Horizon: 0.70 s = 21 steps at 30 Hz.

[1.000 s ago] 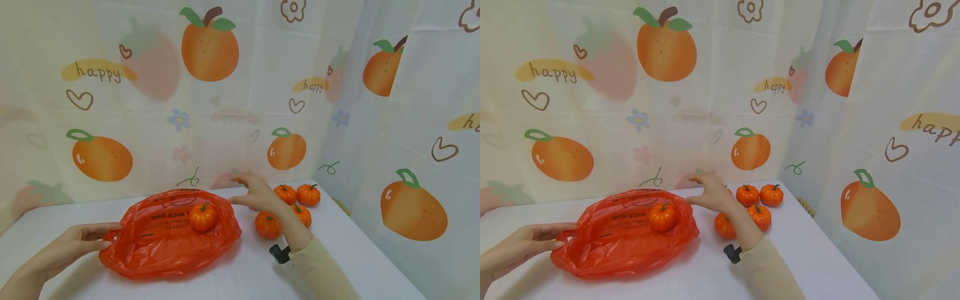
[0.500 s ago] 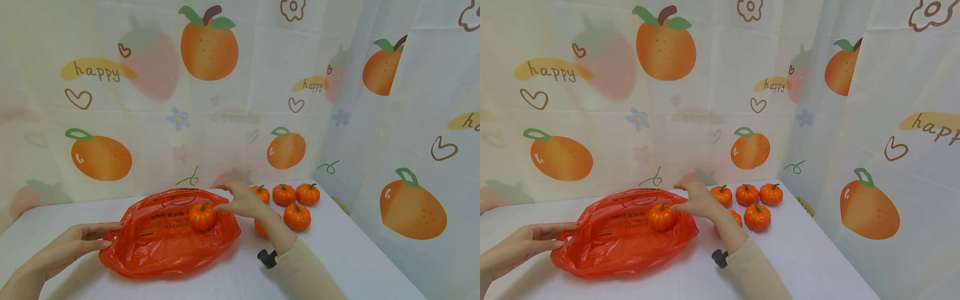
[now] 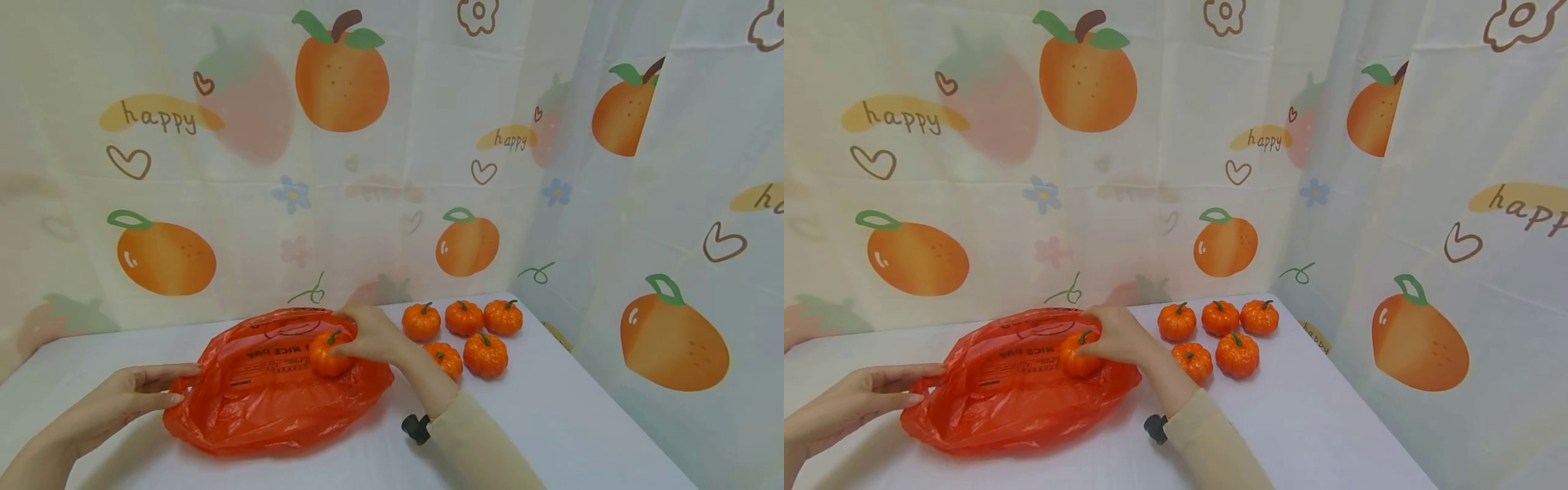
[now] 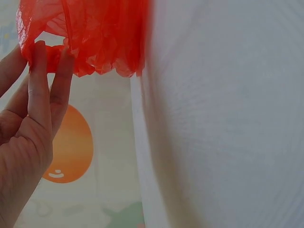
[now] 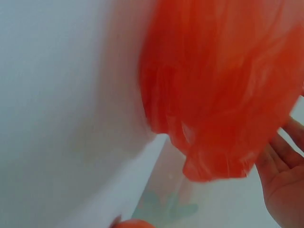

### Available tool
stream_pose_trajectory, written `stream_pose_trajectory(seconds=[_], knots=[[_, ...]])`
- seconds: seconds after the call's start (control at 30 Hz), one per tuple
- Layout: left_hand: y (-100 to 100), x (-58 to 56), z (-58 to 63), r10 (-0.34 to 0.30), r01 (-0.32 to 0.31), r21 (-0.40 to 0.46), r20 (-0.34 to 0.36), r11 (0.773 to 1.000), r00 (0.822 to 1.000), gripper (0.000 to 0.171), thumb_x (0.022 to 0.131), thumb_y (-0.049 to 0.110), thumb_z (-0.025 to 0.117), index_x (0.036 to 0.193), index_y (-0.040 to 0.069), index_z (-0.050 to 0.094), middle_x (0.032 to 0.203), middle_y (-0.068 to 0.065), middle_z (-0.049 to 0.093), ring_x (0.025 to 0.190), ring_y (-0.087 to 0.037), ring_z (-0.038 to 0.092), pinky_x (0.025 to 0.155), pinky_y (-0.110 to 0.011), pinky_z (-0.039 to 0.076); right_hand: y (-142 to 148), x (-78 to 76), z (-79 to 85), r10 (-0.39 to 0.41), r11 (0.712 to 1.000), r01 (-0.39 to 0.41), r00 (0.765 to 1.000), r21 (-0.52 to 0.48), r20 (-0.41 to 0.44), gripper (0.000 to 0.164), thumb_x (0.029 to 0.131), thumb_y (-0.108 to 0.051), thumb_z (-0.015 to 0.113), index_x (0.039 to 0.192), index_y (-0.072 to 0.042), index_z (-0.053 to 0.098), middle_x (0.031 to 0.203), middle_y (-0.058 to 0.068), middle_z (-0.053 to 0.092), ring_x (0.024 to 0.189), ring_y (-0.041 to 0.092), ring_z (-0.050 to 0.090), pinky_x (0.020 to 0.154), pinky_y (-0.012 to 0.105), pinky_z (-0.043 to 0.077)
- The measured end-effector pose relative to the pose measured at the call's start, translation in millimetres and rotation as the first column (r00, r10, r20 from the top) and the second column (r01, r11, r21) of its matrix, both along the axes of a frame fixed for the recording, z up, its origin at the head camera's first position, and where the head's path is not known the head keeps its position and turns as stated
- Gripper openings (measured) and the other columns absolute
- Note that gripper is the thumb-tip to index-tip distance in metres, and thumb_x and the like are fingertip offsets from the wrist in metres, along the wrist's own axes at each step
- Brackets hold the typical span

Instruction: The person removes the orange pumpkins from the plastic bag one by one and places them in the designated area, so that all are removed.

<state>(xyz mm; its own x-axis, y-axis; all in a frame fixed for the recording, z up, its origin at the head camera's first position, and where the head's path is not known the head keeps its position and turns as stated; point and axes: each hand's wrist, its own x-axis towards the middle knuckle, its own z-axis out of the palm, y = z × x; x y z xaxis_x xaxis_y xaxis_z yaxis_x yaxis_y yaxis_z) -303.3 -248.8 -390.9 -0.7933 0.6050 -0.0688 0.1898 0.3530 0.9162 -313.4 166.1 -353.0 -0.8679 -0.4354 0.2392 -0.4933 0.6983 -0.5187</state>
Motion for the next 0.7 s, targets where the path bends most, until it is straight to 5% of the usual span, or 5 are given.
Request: stream_pose_trajectory(seconds=[0.27,0.7], knots=[[-0.4,0.8,1.7,0.038,-0.037,-0.048,0.037,0.998,0.999,0.047,0.1,0.016,0.055,0.144,0.004,0.048,0.124,0.033,0.061,0.111,0.019,0.054,0.086,-0.01,0.049,-10.1,-3.4,-2.1,-0.013,1.0,0.013,1.0,0.007,0.028,0.063,0.081,-0.031,0.081,0.136,-0.01,0.058,0.136,0.005,0.064,0.126,0.024,0.06,0.106,0.035,0.049],[-1.2,2.3,1.6,0.025,-0.025,-0.035,-0.002,0.999,1.0,0.048,0.099,0.015,0.055,0.144,0.001,0.046,0.127,0.031,0.061,0.113,0.019,0.054,0.087,-0.009,0.047,-18.8,-8.7,-11.1,-0.065,0.997,0.062,0.996,0.046,0.058,0.066,0.079,-0.03,0.083,0.136,-0.01,0.057,0.135,0.004,0.064,0.124,0.021,0.06,0.106,0.035,0.049]])
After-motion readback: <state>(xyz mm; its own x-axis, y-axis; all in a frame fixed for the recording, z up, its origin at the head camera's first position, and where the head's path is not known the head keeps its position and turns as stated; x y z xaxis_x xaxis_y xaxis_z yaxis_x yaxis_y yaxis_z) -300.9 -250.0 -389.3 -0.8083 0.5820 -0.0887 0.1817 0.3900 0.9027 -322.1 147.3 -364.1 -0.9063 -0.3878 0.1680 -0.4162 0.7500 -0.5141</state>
